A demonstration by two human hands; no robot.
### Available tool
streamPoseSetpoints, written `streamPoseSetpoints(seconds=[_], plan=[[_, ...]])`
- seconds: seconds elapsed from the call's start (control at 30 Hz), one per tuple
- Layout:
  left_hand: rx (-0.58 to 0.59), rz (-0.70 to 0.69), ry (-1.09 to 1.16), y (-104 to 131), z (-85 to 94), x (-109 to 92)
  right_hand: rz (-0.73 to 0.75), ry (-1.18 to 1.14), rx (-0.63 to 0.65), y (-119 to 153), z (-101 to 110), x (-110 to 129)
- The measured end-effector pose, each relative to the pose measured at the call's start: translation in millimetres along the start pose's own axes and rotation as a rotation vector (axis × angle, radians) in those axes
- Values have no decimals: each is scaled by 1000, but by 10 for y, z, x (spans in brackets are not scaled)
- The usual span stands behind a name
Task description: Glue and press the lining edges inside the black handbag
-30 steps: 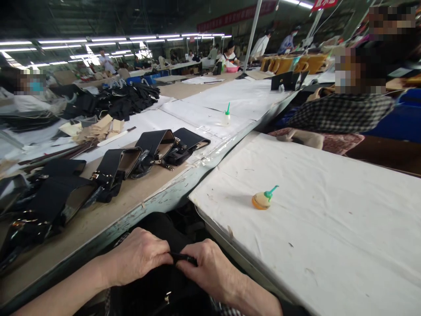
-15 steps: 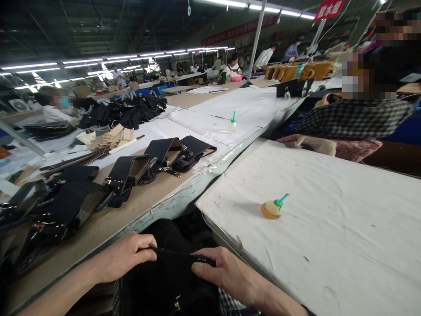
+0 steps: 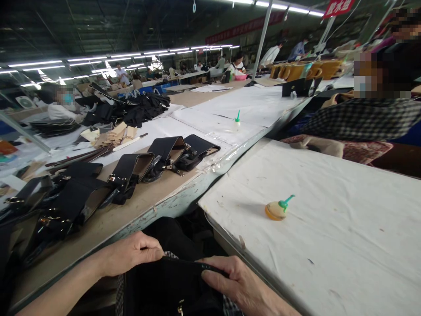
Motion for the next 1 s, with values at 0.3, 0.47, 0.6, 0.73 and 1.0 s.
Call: streamPoseSetpoints(seconds=[0.3,0.47,0.6,0.73,1.0], plan=[[19,120,282,-163,44,28,33,193,-46,26,-18,71],[47,159,189,-294,-33,-39,22,205,-6,10,-46,112],[47,165,108,-424,-127,-7,1,194,-32,-16,-76,122],[28,149,-18,-425,-73,37,-20,179,-25,-5,-97,159],[66,46,64,-54,308,188,-16,134,-37,-16,-86,188]])
Point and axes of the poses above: each hand's wrist, its own y-axis away from the middle knuckle, its own z-axis out of the back of the hand, x = y × z, the point moved 1 cm from there along -y, towards the middle knuckle, and after that the axes turned 10 degrees about y, right-handed, at the moved point
